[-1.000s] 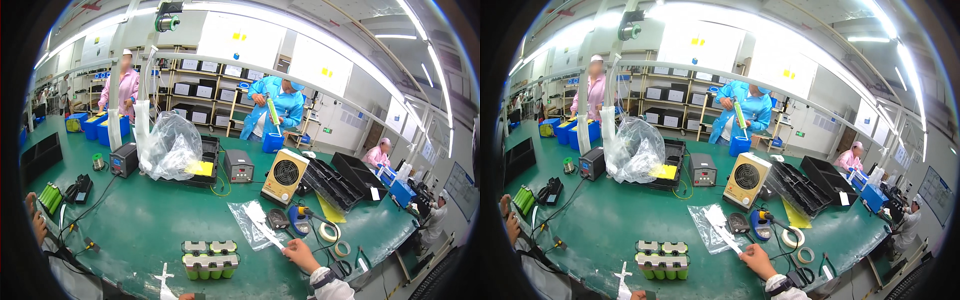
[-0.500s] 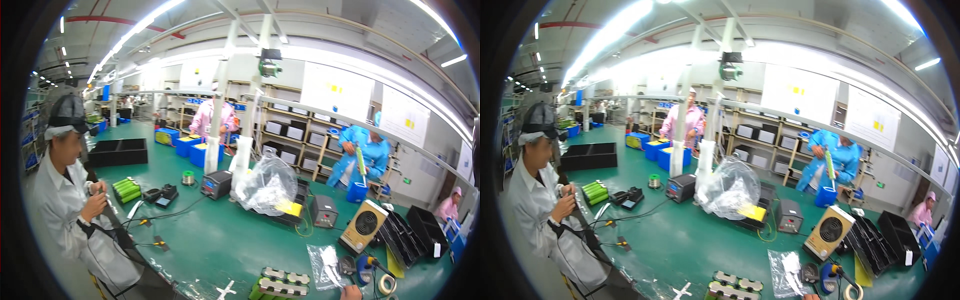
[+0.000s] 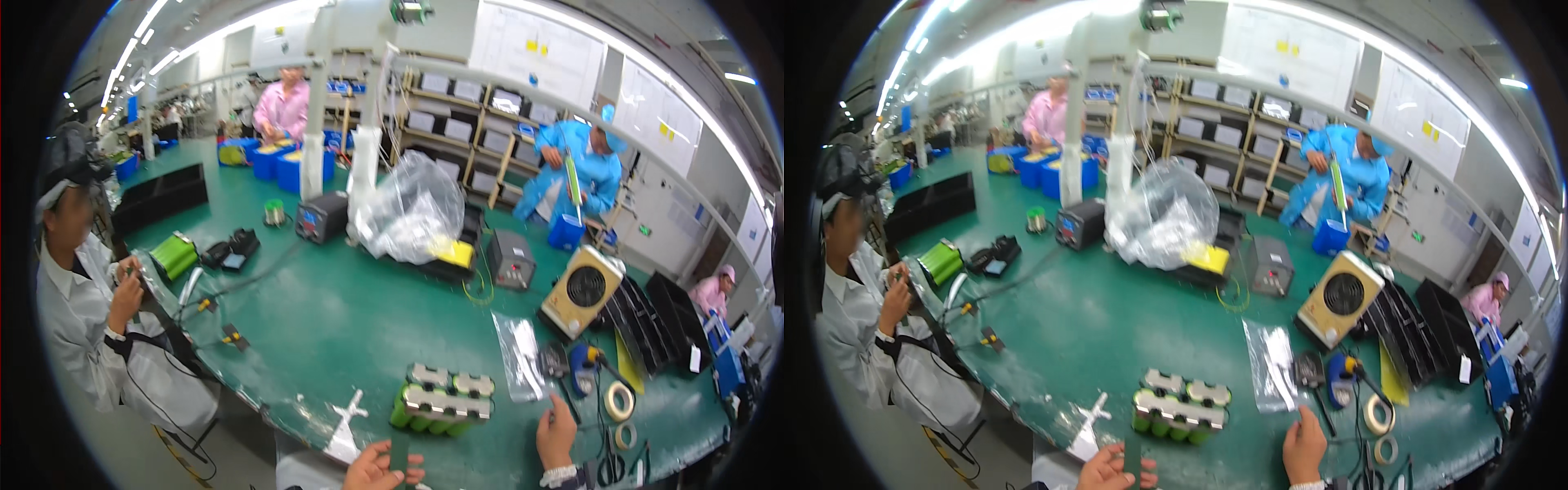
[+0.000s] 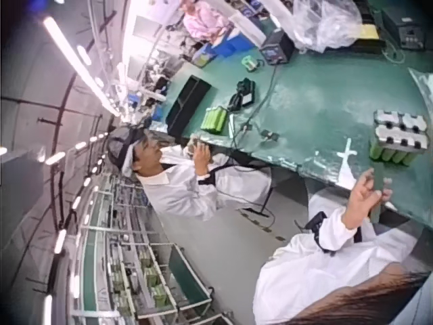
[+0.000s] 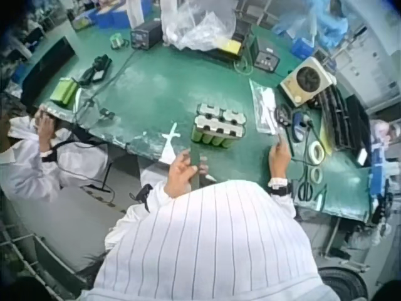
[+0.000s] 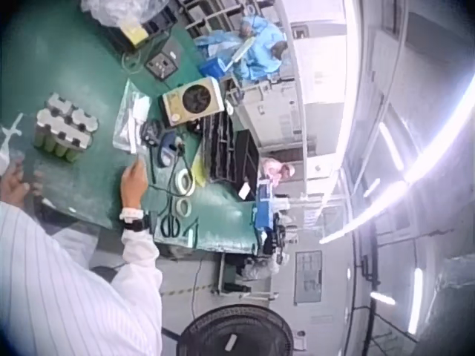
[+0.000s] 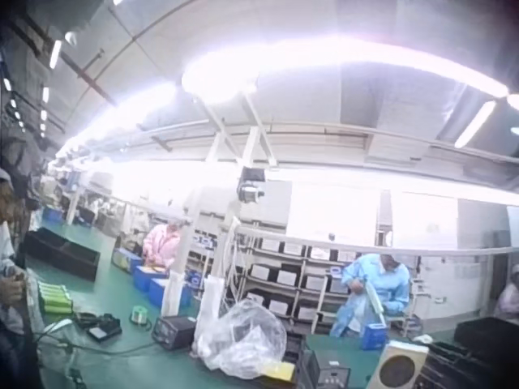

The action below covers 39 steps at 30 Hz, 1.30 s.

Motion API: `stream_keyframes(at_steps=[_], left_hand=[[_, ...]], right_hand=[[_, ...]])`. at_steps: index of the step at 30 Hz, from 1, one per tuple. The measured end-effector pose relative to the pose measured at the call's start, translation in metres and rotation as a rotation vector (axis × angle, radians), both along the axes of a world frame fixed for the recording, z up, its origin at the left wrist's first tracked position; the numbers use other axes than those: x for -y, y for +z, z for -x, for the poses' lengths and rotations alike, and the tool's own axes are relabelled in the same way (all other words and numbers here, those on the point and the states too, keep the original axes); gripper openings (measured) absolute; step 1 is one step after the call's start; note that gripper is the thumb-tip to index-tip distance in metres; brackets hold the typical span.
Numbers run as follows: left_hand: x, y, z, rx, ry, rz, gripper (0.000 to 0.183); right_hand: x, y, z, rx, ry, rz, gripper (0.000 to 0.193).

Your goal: The recorder is assembling and soldering green cylindrical battery cells into multi-cell packs on a factory workbench.

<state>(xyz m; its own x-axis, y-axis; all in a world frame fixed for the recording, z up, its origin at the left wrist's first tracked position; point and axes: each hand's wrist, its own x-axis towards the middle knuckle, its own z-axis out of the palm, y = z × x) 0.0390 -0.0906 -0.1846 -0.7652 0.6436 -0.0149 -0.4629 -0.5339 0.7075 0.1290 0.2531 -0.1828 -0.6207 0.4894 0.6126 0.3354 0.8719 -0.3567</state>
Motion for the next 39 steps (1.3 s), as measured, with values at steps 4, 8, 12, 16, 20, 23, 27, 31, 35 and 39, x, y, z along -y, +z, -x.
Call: stream_keyframes(at_steps=[4,8,12,16,20,23,27,31,35,39], left_hand=[[-0.003,-0.005,0.003,-0.070,-0.053,-0.030,0.051],[-0.004,-0.013,-0.007,-0.152,-0.056,-0.122,0.057],[-0.015,-0.026,-0.014,-0.227,-0.007,-0.256,0.064],[-0.020,0.004,-0.018,-0.270,0.073,-0.312,0.063],[-0.006,-0.018,0.005,-0.319,0.183,-0.111,0.028],[0.003,-0.012,0.018,-0.220,0.353,0.184,0.010],[0.009,0.000,0.038,-0.305,0.248,0.504,0.016],[0.006,0.004,0.055,-0.330,0.148,0.606,0.026],[-0.004,0.001,0.067,-0.600,0.327,0.623,0.008],[-0.016,0.006,0.075,-0.718,0.452,0.566,0.009]], right_hand=[[0.040,0.017,-0.007,-0.136,-0.039,0.224,0.033],[0.112,0.005,-0.036,-0.153,0.165,0.497,0.031],[0.181,-0.020,-0.044,-0.147,0.530,1.362,0.043],[0.192,-0.005,-0.039,0.008,0.393,1.735,0.031],[0.173,0.002,-0.027,-0.220,0.388,1.584,0.017],[0.156,0.013,-0.020,-0.191,0.375,1.351,0.010],[0.144,0.029,-0.008,-0.205,0.419,0.991,0.010],[0.143,0.034,0.005,-0.169,0.308,0.864,0.008],[0.144,0.013,0.018,-0.487,0.298,1.247,0.008],[0.136,0.005,0.021,-0.409,0.370,1.226,0.017]])
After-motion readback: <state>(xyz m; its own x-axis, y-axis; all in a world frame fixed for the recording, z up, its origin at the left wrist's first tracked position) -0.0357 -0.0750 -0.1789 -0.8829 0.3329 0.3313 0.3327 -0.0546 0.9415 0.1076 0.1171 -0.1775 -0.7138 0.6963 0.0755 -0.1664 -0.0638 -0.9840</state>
